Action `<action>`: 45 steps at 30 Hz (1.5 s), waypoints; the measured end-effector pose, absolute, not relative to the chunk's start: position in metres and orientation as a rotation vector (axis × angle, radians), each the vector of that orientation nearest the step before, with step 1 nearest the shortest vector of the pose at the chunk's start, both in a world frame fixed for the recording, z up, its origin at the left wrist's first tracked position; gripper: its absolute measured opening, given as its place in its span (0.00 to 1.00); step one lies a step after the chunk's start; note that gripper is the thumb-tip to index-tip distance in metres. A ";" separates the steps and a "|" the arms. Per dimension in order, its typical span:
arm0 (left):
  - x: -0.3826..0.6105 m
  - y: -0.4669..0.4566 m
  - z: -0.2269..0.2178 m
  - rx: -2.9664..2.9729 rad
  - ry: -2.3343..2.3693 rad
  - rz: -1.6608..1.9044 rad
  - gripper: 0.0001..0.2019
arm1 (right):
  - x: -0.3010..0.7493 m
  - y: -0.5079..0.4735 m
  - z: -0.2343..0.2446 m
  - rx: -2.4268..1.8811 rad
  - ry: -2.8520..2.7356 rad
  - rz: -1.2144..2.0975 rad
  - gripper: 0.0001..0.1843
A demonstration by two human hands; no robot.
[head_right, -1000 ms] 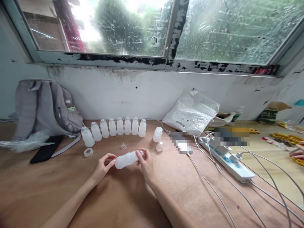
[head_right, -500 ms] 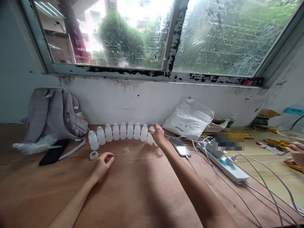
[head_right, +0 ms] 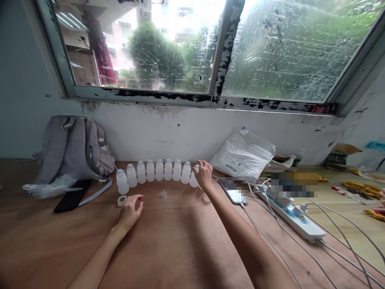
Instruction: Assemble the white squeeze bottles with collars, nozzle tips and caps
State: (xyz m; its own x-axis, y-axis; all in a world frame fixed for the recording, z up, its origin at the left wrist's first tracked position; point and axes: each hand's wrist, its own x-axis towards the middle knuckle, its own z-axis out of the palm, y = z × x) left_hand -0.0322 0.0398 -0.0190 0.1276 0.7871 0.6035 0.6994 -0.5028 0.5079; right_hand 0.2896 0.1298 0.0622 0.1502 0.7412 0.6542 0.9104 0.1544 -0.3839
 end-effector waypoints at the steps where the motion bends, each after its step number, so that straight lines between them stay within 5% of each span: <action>1: -0.032 0.040 -0.019 2.290 1.513 1.322 0.09 | 0.282 0.125 0.059 -1.580 -1.650 -0.257 0.14; 12: -0.022 0.032 -0.024 2.372 1.506 1.238 0.09 | 0.173 0.086 -0.037 -1.401 -1.941 0.164 0.09; 26: -0.026 0.036 -0.031 2.326 1.958 1.103 0.10 | 0.218 0.039 -0.027 -1.275 -1.707 0.423 0.08; 45: 0.022 -0.005 -0.012 2.323 1.202 1.135 0.08 | 0.218 0.013 -0.024 -1.231 -1.332 0.770 0.14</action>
